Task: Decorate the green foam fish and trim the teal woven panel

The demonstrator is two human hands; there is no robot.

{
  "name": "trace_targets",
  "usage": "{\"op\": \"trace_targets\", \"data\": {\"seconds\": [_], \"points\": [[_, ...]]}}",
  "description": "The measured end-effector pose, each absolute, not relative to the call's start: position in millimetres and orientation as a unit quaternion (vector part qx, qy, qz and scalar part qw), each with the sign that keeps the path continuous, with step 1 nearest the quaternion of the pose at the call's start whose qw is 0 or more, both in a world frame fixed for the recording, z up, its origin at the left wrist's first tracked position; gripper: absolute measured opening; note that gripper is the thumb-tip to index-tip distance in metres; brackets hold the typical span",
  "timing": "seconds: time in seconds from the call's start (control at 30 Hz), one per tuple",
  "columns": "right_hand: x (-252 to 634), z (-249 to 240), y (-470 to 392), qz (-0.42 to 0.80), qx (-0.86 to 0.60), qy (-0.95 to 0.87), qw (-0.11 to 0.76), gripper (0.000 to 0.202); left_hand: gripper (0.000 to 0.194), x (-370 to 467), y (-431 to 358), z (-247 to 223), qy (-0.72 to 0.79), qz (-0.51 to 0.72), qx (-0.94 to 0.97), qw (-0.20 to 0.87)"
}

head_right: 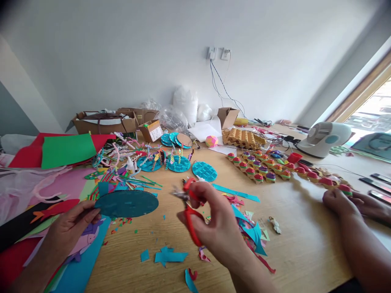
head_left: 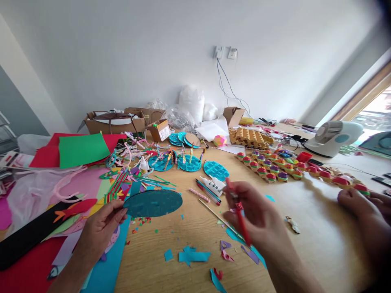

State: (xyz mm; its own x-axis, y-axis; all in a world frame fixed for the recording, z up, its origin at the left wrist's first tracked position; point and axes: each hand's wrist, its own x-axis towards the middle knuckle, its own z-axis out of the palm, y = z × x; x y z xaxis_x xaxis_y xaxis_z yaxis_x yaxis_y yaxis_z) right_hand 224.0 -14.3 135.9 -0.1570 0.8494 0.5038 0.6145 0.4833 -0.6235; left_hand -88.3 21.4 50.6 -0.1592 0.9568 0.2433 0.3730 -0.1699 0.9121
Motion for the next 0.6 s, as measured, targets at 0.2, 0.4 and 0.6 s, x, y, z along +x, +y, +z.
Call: {"op": "trace_targets", "data": {"seconds": [0.2,0.4,0.6], "points": [[192.2,125.3,8.5,0.163,-0.447,-0.779,0.408,0.004,0.029,-90.7,17.7,52.6,0.57,0.477,0.633,0.214],[180.9,102.3,12.2,0.115,-0.438,-0.782,0.428,0.011,0.019,-98.0,12.1,48.8,0.542,0.452,0.705,0.065],[175.2,93.4,6.2,0.12,-0.433,-0.758,0.472,0.01,0.015,-94.0,6.7,52.6,0.505,0.453,0.734,-0.038]]}}
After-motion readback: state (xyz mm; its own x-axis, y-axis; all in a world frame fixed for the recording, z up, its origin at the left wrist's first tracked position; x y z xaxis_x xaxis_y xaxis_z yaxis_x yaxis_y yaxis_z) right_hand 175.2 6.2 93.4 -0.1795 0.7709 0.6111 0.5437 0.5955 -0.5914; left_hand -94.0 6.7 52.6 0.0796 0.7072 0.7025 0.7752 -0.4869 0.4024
